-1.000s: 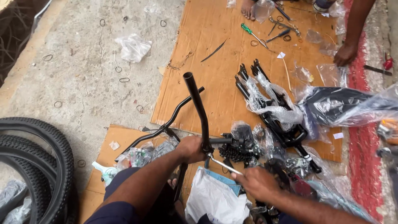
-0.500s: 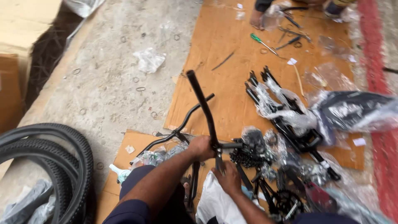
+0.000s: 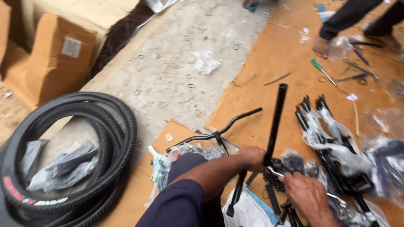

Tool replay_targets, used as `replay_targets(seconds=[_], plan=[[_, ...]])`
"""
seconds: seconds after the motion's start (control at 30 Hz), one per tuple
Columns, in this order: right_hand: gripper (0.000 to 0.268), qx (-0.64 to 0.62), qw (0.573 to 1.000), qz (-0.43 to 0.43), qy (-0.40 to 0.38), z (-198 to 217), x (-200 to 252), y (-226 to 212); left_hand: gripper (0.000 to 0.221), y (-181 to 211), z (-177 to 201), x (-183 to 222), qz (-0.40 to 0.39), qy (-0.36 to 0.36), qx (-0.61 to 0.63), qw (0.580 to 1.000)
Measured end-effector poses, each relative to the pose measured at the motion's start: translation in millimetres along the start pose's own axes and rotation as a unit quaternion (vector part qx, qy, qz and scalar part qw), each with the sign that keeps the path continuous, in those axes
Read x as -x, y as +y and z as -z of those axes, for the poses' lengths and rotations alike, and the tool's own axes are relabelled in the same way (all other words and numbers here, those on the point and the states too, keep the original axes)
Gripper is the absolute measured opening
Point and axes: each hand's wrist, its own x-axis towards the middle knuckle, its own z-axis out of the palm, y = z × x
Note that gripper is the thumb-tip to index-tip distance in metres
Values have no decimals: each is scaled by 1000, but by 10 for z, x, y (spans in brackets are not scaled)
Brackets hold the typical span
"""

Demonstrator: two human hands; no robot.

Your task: Assembling or repairing a bicycle by adjusting the handlebars and brake components.

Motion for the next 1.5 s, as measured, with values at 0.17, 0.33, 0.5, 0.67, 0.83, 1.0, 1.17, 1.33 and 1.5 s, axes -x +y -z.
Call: replay_targets(seconds=[0.17, 0.33, 0.5, 0.67, 0.83, 1.0, 1.17, 1.33, 1.5], plan=[[35, -67, 990, -76, -99, -166, -8, 82, 47, -18, 78, 60, -9, -8, 12, 1000], [50, -185, 947, -116, -234, -196, 171, 383, 49, -85, 118, 123, -37, -18, 16, 999], [62, -269, 930, -101, -228, -349, 404, 165, 39, -261, 156, 320, -29, -41, 29, 998], [52, -384, 884, -209, -166, -1375, 285, -434, 32, -319, 231, 330, -9, -40, 36, 999], [55, -575, 771, -234, 140, -2849, -264, -1393, 29, -319, 171, 273, 5, -5, 14, 1000], [40, -436, 853, -108, 268, -2104, -274, -1267, 32, -448, -2, 96, -11, 25, 10, 1000], [27, -512, 844, -38, 154, -1260, 5, -790, 32, -231, 114, 134, -3, 0, -1, 1000], [25, -283, 948, -107, -96, -441, 172, -363, 31, -92, 164, 205, -6, 6, 8, 1000], [37, -40, 999, 29, 21, -203, 33, -112, 30, 29, 135, 154, -11, -16, -42, 999]])
